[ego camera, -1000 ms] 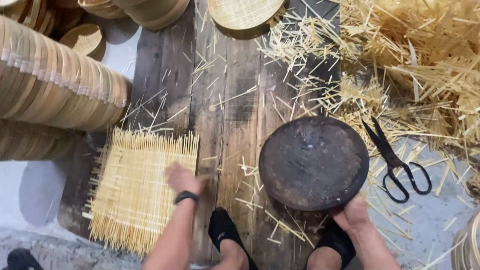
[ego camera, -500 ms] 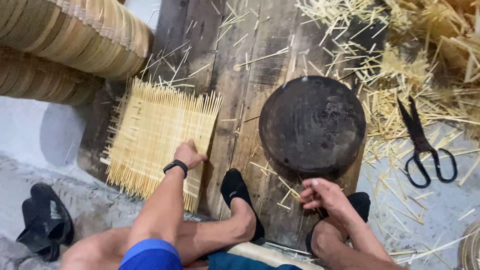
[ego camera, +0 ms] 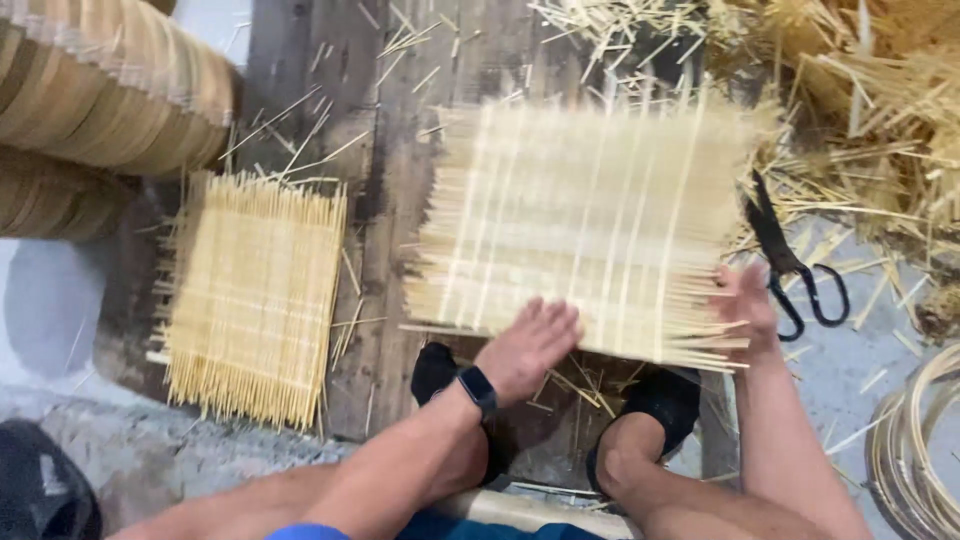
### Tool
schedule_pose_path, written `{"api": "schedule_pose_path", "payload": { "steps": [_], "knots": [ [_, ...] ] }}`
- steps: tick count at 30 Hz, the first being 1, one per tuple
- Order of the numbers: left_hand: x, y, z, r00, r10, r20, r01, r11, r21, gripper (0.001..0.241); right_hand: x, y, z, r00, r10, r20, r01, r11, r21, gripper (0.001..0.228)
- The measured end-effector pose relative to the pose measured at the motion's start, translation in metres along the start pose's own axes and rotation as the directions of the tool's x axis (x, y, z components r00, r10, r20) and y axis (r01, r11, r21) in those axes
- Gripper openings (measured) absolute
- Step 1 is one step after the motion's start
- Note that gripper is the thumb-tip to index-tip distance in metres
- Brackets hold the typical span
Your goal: The person sits on the floor assembling round woven bamboo sieves. They fit a bent bamboo rim hoop around the edge of a woven bamboo mat, press the mat strips into the hoop, weigh the work with a wooden block, trim excess bamboo strips with scissors, and set finished sieves aside.
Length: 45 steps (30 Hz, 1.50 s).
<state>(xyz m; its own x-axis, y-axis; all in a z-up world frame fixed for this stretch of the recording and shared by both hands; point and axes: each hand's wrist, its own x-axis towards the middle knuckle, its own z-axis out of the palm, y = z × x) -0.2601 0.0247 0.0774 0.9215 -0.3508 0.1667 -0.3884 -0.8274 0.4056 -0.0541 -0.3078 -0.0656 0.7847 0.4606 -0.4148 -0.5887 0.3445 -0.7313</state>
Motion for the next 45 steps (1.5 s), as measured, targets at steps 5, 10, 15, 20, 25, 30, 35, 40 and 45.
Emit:
{"api": "schedule_pose_path", "payload": {
  "steps": [5,10,15,20,25,30,35,40,45],
  "knots": [
    [0.006,-0.014,0.004,0.983,0.021,0.181,0.01,0.986,-0.167,0.06,0.004,-0.036,0.066,0.976,0.188,-0.112,-0.209,0.954,-0.216,0.037],
    [0.024,-0.096,-0.03,0.7,-0.66,0.272,0.635,0.401,-0.661,0.052,0.003,-0.05,0.094,0.948,0.247,-0.201,-0.29,0.931,-0.224,0.04],
    [0.039,-0.17,-0.072,0.185,-0.83,0.526,0.712,-0.255,-0.654,0.048,-0.002,-0.047,0.083,0.954,0.184,-0.236,-0.253,0.916,-0.312,0.038],
    [0.031,-0.172,-0.072,0.203,-0.831,0.517,0.786,-0.177,-0.593,0.037,0.004,-0.036,0.08,0.952,0.168,-0.255,-0.257,0.893,-0.369,0.033],
    [0.019,-0.189,-0.043,0.322,-0.819,0.475,0.73,-0.104,-0.675,0.032,-0.029,-0.045,0.033,0.917,-0.029,-0.399,-0.165,0.881,-0.443,0.031],
    [0.021,-0.186,-0.041,0.296,-0.864,0.407,0.726,-0.073,-0.684,0.037,-0.136,-0.084,-0.05,0.369,-0.919,-0.136,-0.518,-0.082,-0.852,0.039],
    [0.024,-0.183,-0.036,0.213,-0.933,0.289,0.784,-0.013,-0.62,0.06,-0.227,-0.063,-0.135,0.424,-0.723,-0.545,-0.773,0.025,-0.634,0.043],
    [0.014,-0.202,-0.018,0.249,-0.963,0.104,0.894,0.188,-0.407,0.084,-0.261,-0.052,-0.163,0.568,-0.637,-0.521,-0.617,0.09,-0.782,0.026],
    [0.002,-0.215,0.002,0.317,-0.945,-0.084,0.869,0.325,-0.372,0.106,-0.275,-0.12,-0.118,0.62,-0.549,-0.561,-0.565,0.184,-0.805,0.036]
  ]
}}
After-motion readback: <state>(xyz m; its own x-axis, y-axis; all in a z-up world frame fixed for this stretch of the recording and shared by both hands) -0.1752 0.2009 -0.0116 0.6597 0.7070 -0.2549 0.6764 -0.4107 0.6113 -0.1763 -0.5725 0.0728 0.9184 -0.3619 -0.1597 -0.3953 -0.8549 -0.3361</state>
